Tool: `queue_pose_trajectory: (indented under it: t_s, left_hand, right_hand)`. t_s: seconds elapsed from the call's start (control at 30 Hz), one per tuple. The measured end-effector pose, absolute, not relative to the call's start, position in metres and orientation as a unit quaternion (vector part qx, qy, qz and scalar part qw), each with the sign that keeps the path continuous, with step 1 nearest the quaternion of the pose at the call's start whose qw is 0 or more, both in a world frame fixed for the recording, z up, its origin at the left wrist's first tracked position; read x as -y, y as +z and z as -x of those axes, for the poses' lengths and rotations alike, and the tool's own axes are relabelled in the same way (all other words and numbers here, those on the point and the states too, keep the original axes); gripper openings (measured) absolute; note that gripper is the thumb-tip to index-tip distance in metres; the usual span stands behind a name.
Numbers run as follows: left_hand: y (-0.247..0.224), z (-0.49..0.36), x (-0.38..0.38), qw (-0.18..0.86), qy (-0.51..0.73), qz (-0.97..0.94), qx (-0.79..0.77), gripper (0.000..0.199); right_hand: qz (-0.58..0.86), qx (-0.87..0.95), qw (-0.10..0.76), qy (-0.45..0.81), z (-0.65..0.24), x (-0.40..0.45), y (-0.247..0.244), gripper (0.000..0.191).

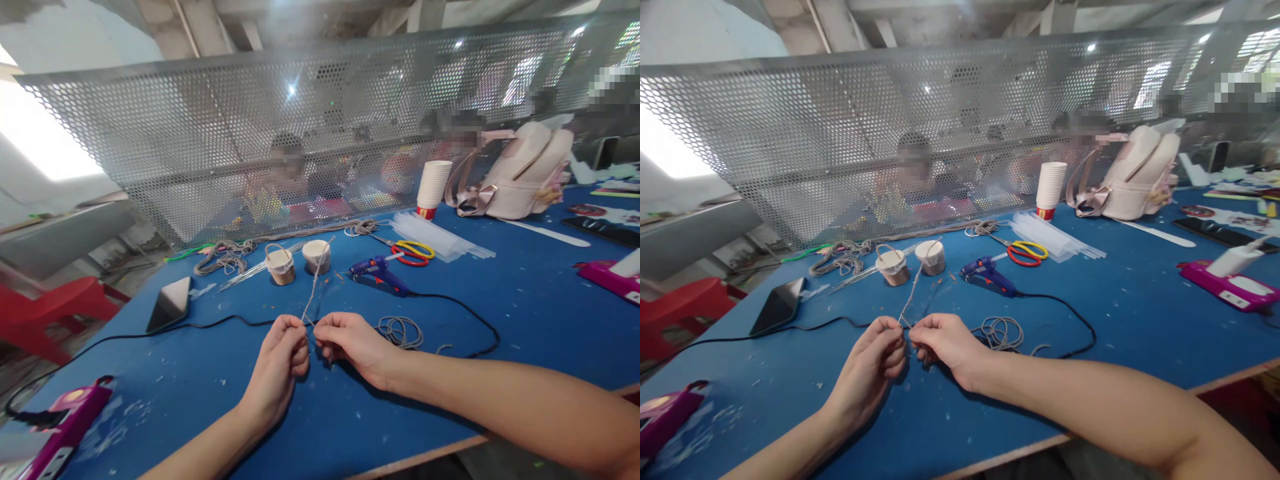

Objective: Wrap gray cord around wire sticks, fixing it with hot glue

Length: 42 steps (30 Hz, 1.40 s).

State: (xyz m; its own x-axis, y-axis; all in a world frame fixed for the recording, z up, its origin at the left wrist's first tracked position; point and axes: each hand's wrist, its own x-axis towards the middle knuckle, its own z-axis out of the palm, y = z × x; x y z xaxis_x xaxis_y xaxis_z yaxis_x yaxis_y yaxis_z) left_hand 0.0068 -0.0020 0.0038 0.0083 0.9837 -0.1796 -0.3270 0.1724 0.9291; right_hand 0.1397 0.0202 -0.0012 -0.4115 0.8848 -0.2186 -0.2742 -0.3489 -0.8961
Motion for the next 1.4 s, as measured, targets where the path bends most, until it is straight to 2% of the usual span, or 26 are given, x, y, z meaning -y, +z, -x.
queue_pose_trajectory:
  t_s: [0.17, 1.0, 1.4]
  left_hand:
    - [0.0045, -0.0068, 0.0024, 0.621, 0.531, -0.381, -0.433, 0.025]
    - [0.0063, -0.0071, 0.0008, 0.623, 0.522, -0.388, -0.435, 0.021]
    - [0.0005, -0.0042, -0.0006, 0.627, 0.493, -0.406, -0.447, 0.029]
  right_hand:
    - [0.373, 0.419, 0.393, 0.729, -0.1400, -0.0195, -0.0026, 0.011]
    - [0.376, 0.421, 0.391, 0.727, -0.1408, -0.0188, 0.0013, 0.013]
    - [0.381, 0.425, 0.391, 0.722, -0.1412, -0.0209, -0.0036, 0.015]
